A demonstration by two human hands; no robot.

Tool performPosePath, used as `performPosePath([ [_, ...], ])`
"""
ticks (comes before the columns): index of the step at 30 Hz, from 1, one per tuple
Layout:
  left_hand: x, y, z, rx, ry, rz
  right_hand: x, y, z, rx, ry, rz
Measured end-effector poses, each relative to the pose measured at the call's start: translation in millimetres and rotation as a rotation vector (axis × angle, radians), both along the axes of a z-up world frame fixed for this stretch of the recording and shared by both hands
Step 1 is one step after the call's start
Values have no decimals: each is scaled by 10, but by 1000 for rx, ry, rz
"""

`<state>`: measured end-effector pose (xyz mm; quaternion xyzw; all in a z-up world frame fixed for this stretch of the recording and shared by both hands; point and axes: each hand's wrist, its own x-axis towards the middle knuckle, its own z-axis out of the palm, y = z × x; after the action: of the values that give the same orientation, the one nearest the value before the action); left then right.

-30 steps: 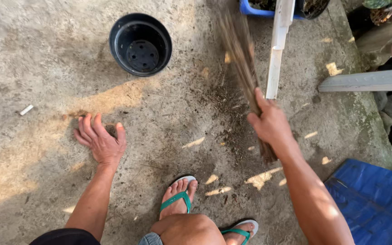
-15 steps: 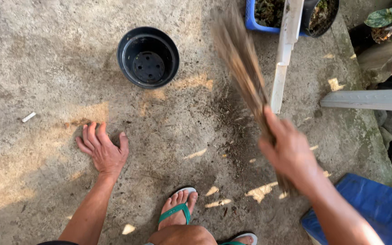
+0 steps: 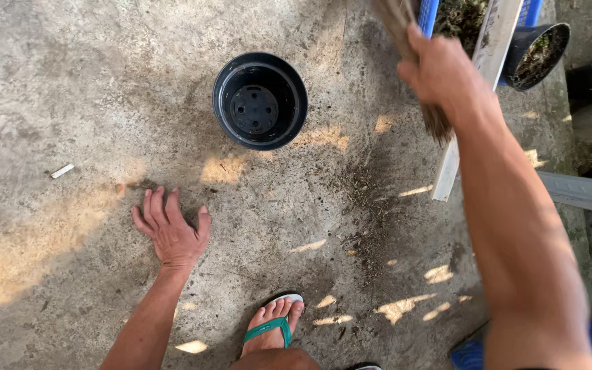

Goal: The person sweeps debris on a concrete floor using a small hand broom, gathering dirt and leaves into a pile. They move a plastic bag and a plant pot out of the way, then continue sweeping and briefly switch to a long-handled broom before returning to the hand broom.

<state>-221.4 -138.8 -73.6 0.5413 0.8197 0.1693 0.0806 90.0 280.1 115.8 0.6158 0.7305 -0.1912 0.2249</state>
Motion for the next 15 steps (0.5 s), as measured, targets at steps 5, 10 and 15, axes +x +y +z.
performPosePath([
  [5,-3,6,63,-13,-4,18,542,-1397,704,-527,-283,-184],
  [10,15,54,84,2,14,3,1109,-2418,1295,-247,235,178],
  [15,25,35,59,41,8,-10,956,-2038,1139,78,230,199],
])
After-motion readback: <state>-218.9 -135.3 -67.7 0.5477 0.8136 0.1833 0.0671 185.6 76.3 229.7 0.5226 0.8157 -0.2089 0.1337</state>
